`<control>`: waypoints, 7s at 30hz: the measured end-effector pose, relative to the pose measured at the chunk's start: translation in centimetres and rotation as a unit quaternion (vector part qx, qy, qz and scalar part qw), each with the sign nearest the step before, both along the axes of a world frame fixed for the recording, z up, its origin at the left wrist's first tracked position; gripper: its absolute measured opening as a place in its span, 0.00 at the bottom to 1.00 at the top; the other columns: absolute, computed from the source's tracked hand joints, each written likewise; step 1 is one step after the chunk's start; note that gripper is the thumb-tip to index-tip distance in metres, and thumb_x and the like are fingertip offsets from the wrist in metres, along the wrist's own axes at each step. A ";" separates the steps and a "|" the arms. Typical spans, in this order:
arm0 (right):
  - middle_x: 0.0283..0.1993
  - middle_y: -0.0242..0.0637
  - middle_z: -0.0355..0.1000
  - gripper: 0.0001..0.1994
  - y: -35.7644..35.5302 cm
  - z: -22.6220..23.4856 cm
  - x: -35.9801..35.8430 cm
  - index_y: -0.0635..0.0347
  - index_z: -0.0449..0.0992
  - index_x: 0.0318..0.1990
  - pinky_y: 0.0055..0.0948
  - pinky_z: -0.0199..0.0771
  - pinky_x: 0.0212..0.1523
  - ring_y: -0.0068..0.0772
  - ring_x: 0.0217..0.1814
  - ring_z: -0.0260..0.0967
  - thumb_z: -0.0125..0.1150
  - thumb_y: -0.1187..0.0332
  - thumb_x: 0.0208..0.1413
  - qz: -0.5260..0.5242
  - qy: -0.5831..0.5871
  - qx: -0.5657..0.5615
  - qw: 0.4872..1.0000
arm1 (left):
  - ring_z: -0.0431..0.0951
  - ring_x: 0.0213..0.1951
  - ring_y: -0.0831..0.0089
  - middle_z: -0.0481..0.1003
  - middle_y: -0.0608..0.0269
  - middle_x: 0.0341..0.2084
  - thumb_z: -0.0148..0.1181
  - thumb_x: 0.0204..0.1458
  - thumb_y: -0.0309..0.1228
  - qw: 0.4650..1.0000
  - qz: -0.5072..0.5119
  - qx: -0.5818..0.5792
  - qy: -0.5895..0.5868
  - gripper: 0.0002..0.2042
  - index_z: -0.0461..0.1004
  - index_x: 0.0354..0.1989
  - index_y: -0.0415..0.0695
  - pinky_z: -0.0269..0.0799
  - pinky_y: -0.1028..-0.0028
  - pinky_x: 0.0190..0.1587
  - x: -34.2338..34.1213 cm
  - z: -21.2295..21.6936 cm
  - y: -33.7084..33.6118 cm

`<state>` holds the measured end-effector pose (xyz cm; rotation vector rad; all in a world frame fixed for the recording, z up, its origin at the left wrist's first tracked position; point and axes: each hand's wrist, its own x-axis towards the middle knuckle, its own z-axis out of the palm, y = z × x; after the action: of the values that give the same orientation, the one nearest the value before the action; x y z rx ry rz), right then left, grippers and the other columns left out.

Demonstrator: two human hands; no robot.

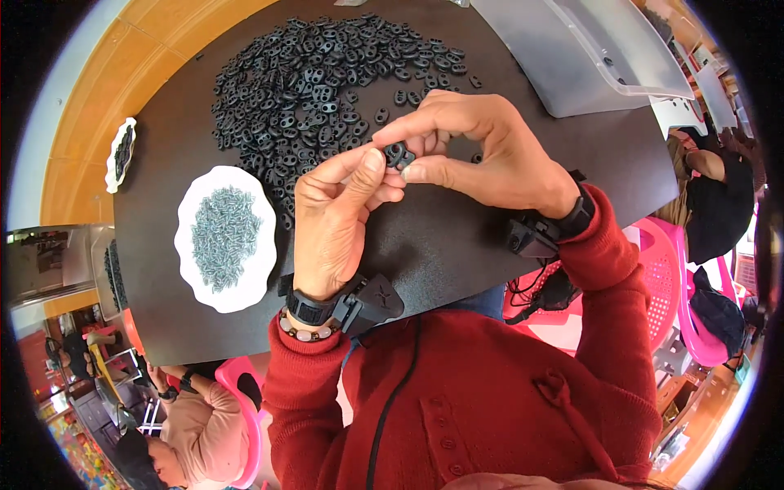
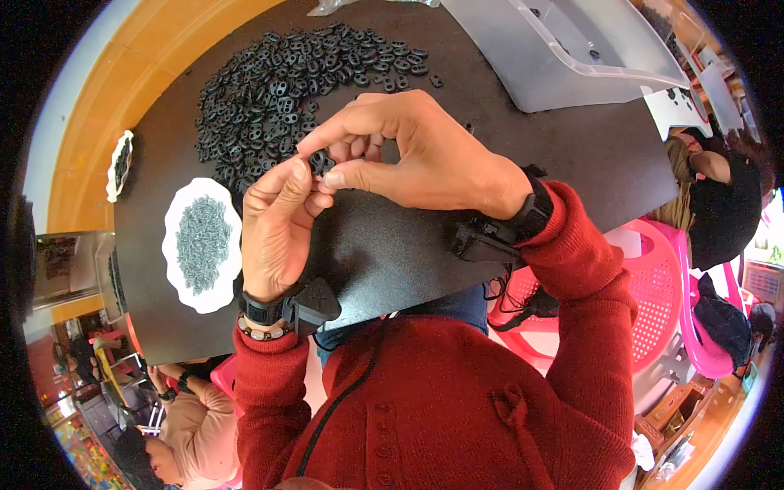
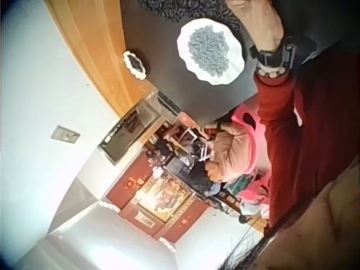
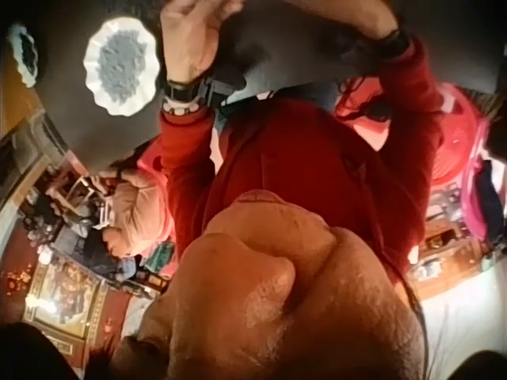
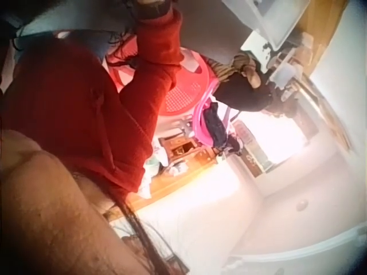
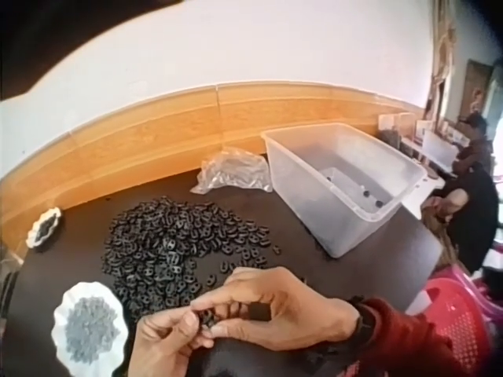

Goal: Inspecting and sorting small black components at a workstation.

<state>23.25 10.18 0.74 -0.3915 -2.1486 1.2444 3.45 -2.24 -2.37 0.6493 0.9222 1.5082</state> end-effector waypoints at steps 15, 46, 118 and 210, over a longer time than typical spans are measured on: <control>0.33 0.30 0.77 0.19 -0.4 -0.8 -1.2 0.58 0.88 0.57 0.29 0.71 0.44 0.24 0.35 0.71 0.80 0.72 0.56 -0.018 0.006 0.064 0.998 | 0.87 0.37 0.72 0.87 0.55 0.37 0.69 0.67 0.27 0.999 0.018 -0.029 0.007 0.13 0.84 0.55 0.32 0.87 0.74 0.44 -1.0 -0.8 -0.2; 0.35 0.26 0.75 0.19 0.2 -0.9 -0.8 0.54 0.88 0.60 0.26 0.69 0.46 0.21 0.38 0.67 0.76 0.72 0.60 0.025 -0.013 -0.004 1.000 | 0.89 0.40 0.69 0.88 0.51 0.41 0.74 0.61 0.21 0.999 0.017 -0.002 0.038 0.15 0.84 0.55 0.33 0.88 0.71 0.44 -0.9 -0.7 -0.6; 0.35 0.36 0.83 0.13 -1.2 -2.2 -2.1 0.66 0.89 0.49 0.29 0.73 0.38 0.30 0.34 0.72 0.78 0.73 0.56 -0.068 0.063 0.129 0.987 | 0.89 0.35 0.68 0.88 0.51 0.36 0.72 0.64 0.22 0.998 0.047 0.008 0.040 0.11 0.86 0.52 0.32 0.87 0.72 0.40 -0.3 -0.3 -0.9; 0.38 0.56 0.83 0.11 9.7 -4.6 4.7 0.63 0.87 0.47 0.54 0.82 0.45 0.64 0.42 0.81 0.61 0.76 0.61 -0.291 -0.291 0.381 0.828 | 0.79 0.31 0.82 0.88 0.58 0.40 0.66 0.71 0.33 0.982 0.147 0.023 0.117 0.15 0.85 0.57 0.35 0.72 0.79 0.34 0.8 1.2 0.7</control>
<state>27.92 19.87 -3.91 -1.0528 -2.4969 -0.1471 4.25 -1.55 -1.14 0.7590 1.2069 1.7435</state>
